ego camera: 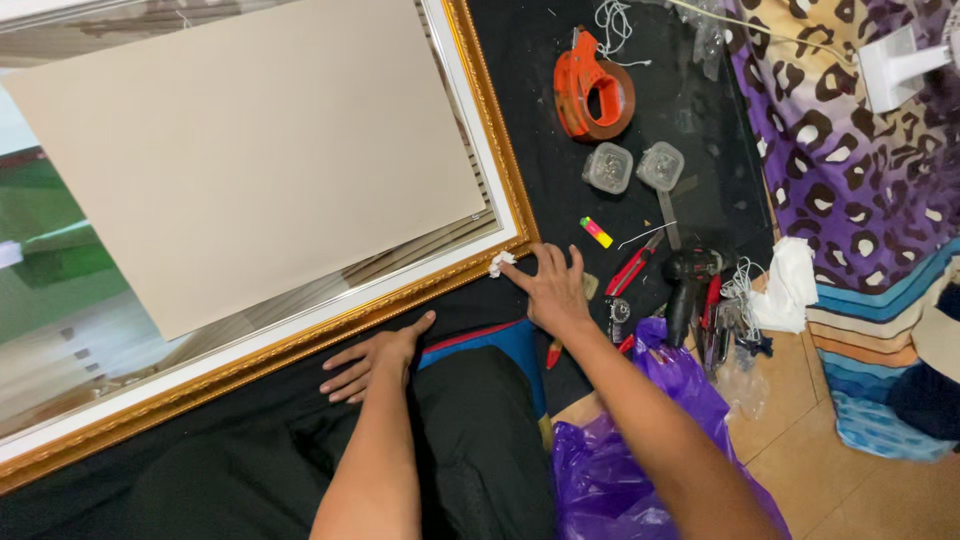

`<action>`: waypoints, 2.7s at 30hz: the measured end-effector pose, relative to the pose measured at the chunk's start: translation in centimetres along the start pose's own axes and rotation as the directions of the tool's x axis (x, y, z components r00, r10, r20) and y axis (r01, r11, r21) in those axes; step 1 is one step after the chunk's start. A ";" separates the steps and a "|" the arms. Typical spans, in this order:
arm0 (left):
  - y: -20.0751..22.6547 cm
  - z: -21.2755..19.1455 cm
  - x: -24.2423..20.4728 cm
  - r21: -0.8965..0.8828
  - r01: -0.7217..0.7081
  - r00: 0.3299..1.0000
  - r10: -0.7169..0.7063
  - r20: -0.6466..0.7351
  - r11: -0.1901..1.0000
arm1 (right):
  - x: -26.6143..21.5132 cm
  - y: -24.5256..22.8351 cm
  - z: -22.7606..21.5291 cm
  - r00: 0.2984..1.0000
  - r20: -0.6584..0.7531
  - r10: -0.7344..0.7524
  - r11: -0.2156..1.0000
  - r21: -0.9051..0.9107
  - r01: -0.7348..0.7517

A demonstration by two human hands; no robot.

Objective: The person cleans a gold picture frame by wiping the glass and frame edges with a white cloth and then brushing the frame with a paintbrush. The person removes debris from the frame's edges and continues wiping and brushing throughout the clip.

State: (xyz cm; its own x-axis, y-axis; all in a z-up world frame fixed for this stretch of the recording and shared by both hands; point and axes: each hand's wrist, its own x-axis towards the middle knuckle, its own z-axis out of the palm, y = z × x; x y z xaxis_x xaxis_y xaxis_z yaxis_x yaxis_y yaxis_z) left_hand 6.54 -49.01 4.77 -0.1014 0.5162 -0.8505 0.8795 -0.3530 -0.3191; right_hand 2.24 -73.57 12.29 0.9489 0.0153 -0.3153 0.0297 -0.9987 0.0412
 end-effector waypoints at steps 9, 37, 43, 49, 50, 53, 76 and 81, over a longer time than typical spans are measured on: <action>0.8 0.8 0.1 0.031 0.049 0.993 -0.045 -0.106 0.998 | -0.8 -3.5 4.0 0.900 -0.211 0.382 0.891 0.344 -0.298; 0.6 0.6 0.7 0.055 0.064 0.997 -0.061 -0.047 0.996 | 4.0 0.8 5.2 0.668 -0.223 0.710 0.539 0.783 -0.312; 0.6 0.4 0.4 0.058 0.061 0.998 -0.060 -0.012 0.996 | 8.5 2.8 4.2 0.721 -0.390 0.572 0.704 0.685 -0.188; -0.2 1.4 1.6 0.055 -0.041 0.997 0.037 0.070 0.998 | 18.1 4.8 4.1 0.760 -0.501 0.415 0.792 0.610 -0.030; -0.3 1.6 2.0 0.053 -0.017 0.999 0.015 0.044 0.998 | 20.2 5.0 4.0 0.764 -0.513 0.391 0.799 0.601 -0.005; -0.6 2.4 3.5 0.049 0.045 0.998 -0.042 -0.043 0.998 | 26.9 5.5 3.3 0.751 -0.550 0.366 0.796 0.603 0.053; -0.2 2.8 4.0 0.090 0.067 0.997 -0.063 -0.049 0.994 | 19.7 6.5 0.5 0.902 -0.415 0.122 0.839 0.528 0.130; 0.2 2.1 2.8 0.079 0.037 0.999 -0.034 -0.035 0.996 | 6.3 4.8 2.5 0.902 -0.347 0.256 0.807 0.591 -0.002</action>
State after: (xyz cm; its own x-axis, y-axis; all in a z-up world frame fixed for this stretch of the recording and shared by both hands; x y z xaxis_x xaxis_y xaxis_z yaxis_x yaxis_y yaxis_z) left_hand 5.46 -49.22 1.46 -0.1155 0.5547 -0.8240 0.8355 -0.3945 -0.3826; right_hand 7.61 -78.39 8.15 0.9728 -0.2250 0.0550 -0.1633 -0.8344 -0.5264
